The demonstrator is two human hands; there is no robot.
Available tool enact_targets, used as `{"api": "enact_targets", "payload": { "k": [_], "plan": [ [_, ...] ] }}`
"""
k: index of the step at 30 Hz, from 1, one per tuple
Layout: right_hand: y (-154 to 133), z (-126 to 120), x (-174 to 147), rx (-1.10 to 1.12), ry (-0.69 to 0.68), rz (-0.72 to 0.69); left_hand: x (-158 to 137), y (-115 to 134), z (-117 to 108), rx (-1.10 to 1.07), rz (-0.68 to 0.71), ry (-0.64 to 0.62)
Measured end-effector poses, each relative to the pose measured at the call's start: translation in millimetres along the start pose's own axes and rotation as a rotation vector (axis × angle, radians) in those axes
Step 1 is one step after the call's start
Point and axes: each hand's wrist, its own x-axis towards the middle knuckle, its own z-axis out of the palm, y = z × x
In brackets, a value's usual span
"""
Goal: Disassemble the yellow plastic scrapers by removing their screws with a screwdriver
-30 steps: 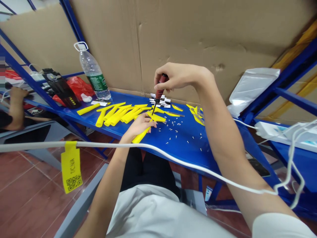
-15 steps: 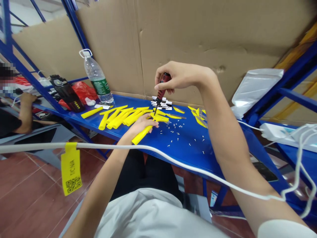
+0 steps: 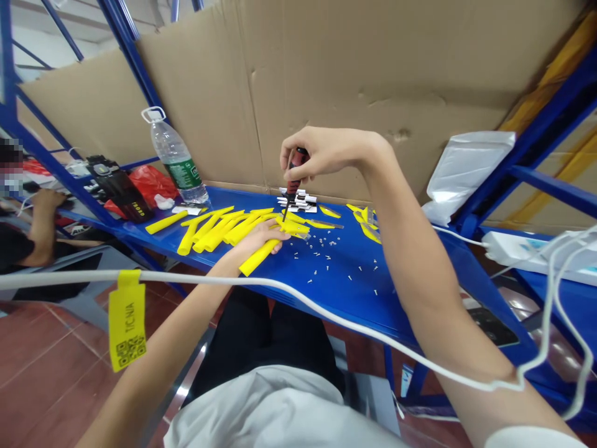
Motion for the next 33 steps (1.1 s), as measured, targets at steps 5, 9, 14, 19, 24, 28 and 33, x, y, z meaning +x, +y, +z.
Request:
{"api": "enact_targets", "payload": {
  "k": [5,9,14,19,24,28,33],
  "plan": [
    [0,1,0,0.011,-0.047,0.022,-3,0,2,0.076,-0.015,-0.023],
    [0,3,2,-0.001,-0.061,0.029,0,-2,0,0.083,-0.045,-0.040],
    [5,2,5,-0.083,-0.043,0.012,5,-4,-3,0.110,-0.055,-0.049],
    [11,1,7,-0.137,-0.010,0.054,6,-1,-4,0.110,-0.055,-0.076],
    [9,1,5,-0.139,0.001,0.019,9,4,-1,0.116,-0.057,-0.103],
    [7,0,3,-0.081,-0.027,0.043,12,3,0,0.162,-0.043,-0.112],
    [6,-1,1,-0.102,-0.019,0.041,16,-4,-9,0.294,0.007,-0.155]
  ]
}}
